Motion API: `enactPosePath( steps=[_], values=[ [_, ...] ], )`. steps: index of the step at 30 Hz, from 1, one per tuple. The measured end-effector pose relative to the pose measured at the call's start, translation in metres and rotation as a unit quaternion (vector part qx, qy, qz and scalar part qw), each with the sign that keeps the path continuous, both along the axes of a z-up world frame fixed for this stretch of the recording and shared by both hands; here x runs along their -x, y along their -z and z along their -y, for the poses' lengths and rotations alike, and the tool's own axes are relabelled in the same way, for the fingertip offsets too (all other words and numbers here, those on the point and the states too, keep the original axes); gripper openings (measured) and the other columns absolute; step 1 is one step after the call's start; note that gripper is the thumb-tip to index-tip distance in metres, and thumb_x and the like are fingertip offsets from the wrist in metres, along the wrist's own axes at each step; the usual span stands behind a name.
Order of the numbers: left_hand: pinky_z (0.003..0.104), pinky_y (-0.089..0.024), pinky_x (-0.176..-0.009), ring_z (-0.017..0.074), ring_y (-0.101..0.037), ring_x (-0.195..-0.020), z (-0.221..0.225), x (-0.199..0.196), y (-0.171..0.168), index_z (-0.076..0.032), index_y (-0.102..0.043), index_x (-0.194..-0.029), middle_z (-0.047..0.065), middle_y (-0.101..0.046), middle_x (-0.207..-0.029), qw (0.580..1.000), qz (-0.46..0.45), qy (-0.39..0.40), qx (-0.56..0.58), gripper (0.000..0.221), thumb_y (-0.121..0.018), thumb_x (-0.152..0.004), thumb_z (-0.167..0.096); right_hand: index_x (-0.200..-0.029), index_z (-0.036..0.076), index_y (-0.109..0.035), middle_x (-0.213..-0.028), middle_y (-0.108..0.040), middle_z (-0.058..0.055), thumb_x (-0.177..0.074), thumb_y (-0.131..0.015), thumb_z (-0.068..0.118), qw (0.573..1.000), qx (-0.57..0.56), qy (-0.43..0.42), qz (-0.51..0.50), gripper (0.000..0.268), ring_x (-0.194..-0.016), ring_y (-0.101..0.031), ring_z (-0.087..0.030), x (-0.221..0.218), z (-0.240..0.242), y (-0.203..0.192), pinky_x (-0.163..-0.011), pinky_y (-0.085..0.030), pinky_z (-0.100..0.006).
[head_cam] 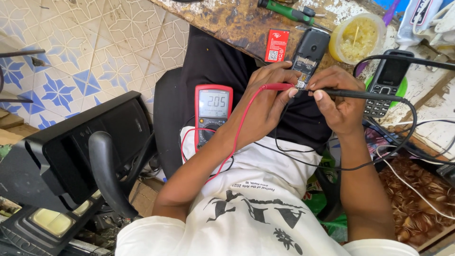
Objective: The person removes the back cover of a mobile phone, inserts a SIM card, and reattaches the cover. They then use a multimeter to test the phone's battery contacts and buttons while the device rests on their lap.
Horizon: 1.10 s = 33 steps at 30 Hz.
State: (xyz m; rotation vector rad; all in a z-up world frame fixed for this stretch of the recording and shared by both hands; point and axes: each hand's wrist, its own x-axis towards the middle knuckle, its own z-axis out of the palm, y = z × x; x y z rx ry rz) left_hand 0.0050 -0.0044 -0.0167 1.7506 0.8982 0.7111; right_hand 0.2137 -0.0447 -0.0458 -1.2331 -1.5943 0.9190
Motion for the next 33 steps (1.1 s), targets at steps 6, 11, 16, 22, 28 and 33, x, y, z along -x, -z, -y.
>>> enactPosePath(
  steps=[6, 11, 16, 22, 28, 33],
  values=[
    [0.048, -0.038, -0.118, 0.0339, -0.051, -0.139, -0.001, 0.001, -0.002, -0.009, -0.054, -0.118, 0.007, -0.064, -0.13, 1.0, 0.001, 0.001, 0.0, 0.03, -0.037, -0.11, -0.032, -0.094, -0.004, -0.062, -0.093, -0.064, -0.021, -0.107, -0.055, 0.02, 1.0, -0.001, -0.004, -0.003, 0.029, -0.082, -0.064, -0.031, 0.0, 0.0, 0.001, -0.077, -0.053, -0.04],
    [0.048, -0.037, -0.118, 0.0347, -0.049, -0.142, 0.0, 0.004, -0.006, -0.009, -0.054, -0.119, 0.008, -0.062, -0.134, 1.0, -0.003, 0.016, -0.012, 0.03, -0.038, -0.11, -0.032, -0.097, -0.003, -0.061, -0.093, -0.063, -0.02, -0.107, -0.054, 0.021, 0.999, -0.033, 0.016, -0.01, 0.027, -0.082, -0.062, -0.03, 0.002, 0.003, 0.0, -0.079, -0.05, -0.04],
    [0.045, -0.038, -0.118, 0.0334, -0.05, -0.142, 0.007, 0.014, -0.027, -0.007, -0.057, -0.118, 0.008, -0.064, -0.132, 0.999, 0.033, 0.017, -0.019, 0.024, -0.043, -0.11, -0.025, -0.102, -0.004, -0.06, -0.096, -0.064, -0.022, -0.106, -0.054, 0.017, 0.997, -0.073, 0.023, 0.002, 0.022, -0.082, -0.064, -0.032, 0.009, 0.017, -0.015, -0.079, -0.053, -0.04],
    [0.045, -0.048, -0.104, 0.0355, -0.065, -0.117, 0.028, 0.052, -0.018, -0.009, -0.065, -0.116, 0.009, -0.07, -0.114, 0.994, 0.06, 0.062, -0.069, 0.018, -0.058, -0.105, -0.021, -0.097, -0.002, -0.071, -0.084, -0.066, -0.018, -0.097, -0.063, 0.011, 0.982, -0.162, -0.069, 0.071, 0.015, -0.063, -0.062, -0.034, 0.041, 0.043, -0.045, -0.056, -0.051, -0.041],
    [0.045, -0.055, -0.09, 0.0347, -0.071, -0.098, 0.044, 0.093, -0.023, -0.008, -0.07, -0.114, 0.011, -0.073, -0.103, 0.994, 0.025, 0.086, -0.065, 0.016, -0.062, -0.101, -0.013, -0.089, 0.002, -0.068, -0.091, -0.063, -0.015, -0.103, -0.056, 0.017, 0.981, -0.144, -0.071, 0.108, 0.024, -0.074, -0.062, -0.032, 0.061, 0.064, -0.037, -0.065, -0.048, -0.04],
    [0.042, -0.057, -0.088, 0.0287, -0.074, -0.098, 0.044, 0.097, -0.021, -0.007, -0.069, -0.118, 0.012, -0.076, -0.103, 0.996, 0.071, -0.045, 0.02, 0.021, -0.061, -0.101, -0.016, -0.088, 0.003, -0.065, -0.088, -0.062, -0.012, -0.108, -0.054, 0.016, 0.987, -0.13, 0.006, 0.09, 0.026, -0.076, -0.061, -0.033, 0.063, 0.029, -0.057, -0.073, -0.046, -0.04]
  ],
)
